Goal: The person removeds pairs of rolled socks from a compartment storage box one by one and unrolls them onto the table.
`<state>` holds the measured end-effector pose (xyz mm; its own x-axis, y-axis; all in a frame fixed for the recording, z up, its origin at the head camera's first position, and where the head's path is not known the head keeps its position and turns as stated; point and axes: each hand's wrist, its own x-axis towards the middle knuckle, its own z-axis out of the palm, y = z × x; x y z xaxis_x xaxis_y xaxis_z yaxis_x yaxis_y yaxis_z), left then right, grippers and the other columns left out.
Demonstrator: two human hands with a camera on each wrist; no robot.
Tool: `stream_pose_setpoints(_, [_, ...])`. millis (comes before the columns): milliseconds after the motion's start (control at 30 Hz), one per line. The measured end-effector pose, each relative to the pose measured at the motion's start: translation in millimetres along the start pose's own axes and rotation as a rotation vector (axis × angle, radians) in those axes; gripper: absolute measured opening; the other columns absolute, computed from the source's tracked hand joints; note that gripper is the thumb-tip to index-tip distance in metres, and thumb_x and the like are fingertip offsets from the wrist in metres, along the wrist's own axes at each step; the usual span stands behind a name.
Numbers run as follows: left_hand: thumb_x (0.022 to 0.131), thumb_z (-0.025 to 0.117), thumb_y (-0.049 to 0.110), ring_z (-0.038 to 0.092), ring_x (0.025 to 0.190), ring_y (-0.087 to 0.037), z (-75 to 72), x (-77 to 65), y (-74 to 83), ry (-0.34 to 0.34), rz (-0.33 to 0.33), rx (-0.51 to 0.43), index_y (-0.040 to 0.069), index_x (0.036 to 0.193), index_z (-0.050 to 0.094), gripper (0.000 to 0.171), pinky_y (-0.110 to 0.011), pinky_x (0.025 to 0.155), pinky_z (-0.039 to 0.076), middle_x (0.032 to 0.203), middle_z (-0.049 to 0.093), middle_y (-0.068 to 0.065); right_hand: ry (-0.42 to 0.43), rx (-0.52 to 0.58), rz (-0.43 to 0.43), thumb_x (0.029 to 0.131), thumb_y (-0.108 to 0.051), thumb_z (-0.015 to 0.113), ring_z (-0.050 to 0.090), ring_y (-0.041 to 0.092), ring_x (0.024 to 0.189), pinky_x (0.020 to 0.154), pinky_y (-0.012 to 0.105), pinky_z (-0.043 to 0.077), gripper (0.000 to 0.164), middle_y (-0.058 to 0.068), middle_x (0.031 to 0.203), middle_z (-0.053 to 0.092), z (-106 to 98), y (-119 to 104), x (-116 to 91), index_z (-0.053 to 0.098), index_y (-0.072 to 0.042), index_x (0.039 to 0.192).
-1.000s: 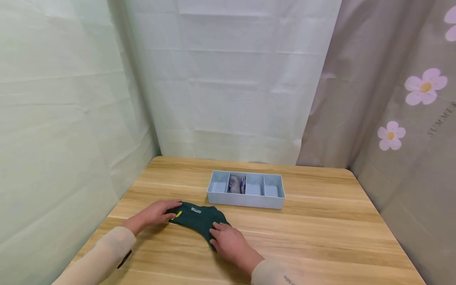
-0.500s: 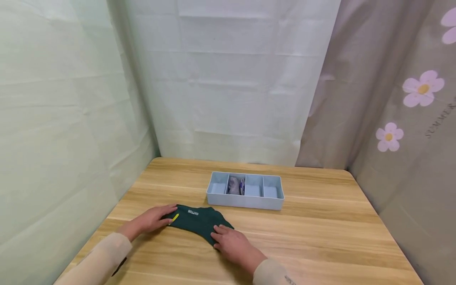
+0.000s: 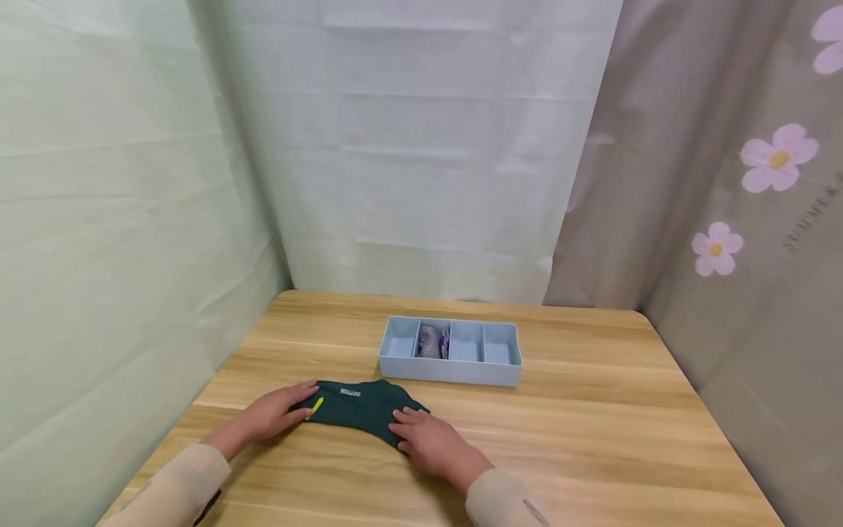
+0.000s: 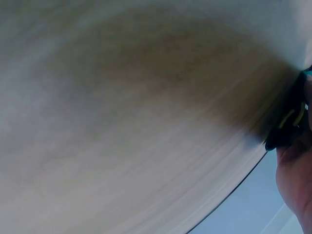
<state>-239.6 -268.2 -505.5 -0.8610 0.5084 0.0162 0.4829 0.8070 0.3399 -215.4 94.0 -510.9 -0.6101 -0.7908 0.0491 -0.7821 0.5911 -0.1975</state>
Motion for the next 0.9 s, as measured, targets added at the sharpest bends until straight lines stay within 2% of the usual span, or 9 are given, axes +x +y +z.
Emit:
stream_pose_setpoints(167, [0.1,0.058,0.03,0.046,0.131,-0.044,0.1,-6.3,-1.5,0.027,-0.025,0.01,-0.007,0.137,0.054,0.052,-0.06,0.105,0.035,0.145,0.047,-0.024,-0.007,-0.003,0.002,0.101,-0.018,0.058,0.043,0.026,0.139,0.111,0.04,0.036,0.04,0.008,0.148,0.049,-2.4,0.1,7.3,0.058,-0.009,0.14])
stream_pose_setpoints(333, [0.1,0.06,0.03,0.048,0.13,-0.042,1.2,-8.9,-0.9,0.036,-0.043,0.025,-0.006,0.136,0.055,0.052,-0.061,0.106,0.034,0.145,0.049,-0.023,-0.016,-0.067,0.006,0.1,-0.015,0.059,0.044,0.026,0.137,0.11,0.041,0.037,0.039,0.01,0.147,0.05,-3.5,1.6,12.9,0.059,-0.009,0.138])
stream_pose_setpoints(667, [0.098,0.062,0.032,0.051,0.128,-0.04,-4.1,-23.2,-1.6,0.043,-0.081,0.047,-0.005,0.132,0.06,0.05,-0.061,0.107,0.032,0.141,0.052,-0.023,-0.032,-0.18,0.093,0.1,-0.006,0.053,0.04,0.024,0.14,0.113,0.044,0.033,0.043,0.006,0.15,0.047,-5.4,0.8,24.5,0.057,-0.017,0.142])
stream_pose_setpoints(800, [0.098,0.061,0.036,0.054,0.125,-0.04,-4.0,-31.7,-1.3,0.035,-0.101,0.085,-0.004,0.13,0.062,0.051,-0.06,0.105,0.035,0.14,0.055,-0.02,-0.031,-0.234,0.112,0.098,-0.008,0.055,0.04,0.024,0.14,0.112,0.043,0.034,0.045,0.006,0.15,0.047,-1.4,-1.2,30.3,0.057,-0.018,0.142])
stream_pose_setpoints(900, [0.098,0.059,0.04,0.06,0.118,-0.039,-5.8,-36.5,-0.7,0.036,-0.084,0.136,-0.002,0.126,0.066,0.051,-0.058,0.1,0.042,0.133,0.06,-0.019,-0.037,-0.267,0.127,0.099,-0.011,0.055,0.04,0.023,0.14,0.112,0.042,0.034,0.044,0.005,0.15,0.047,2.6,-3.1,33.4,0.057,-0.02,0.142])
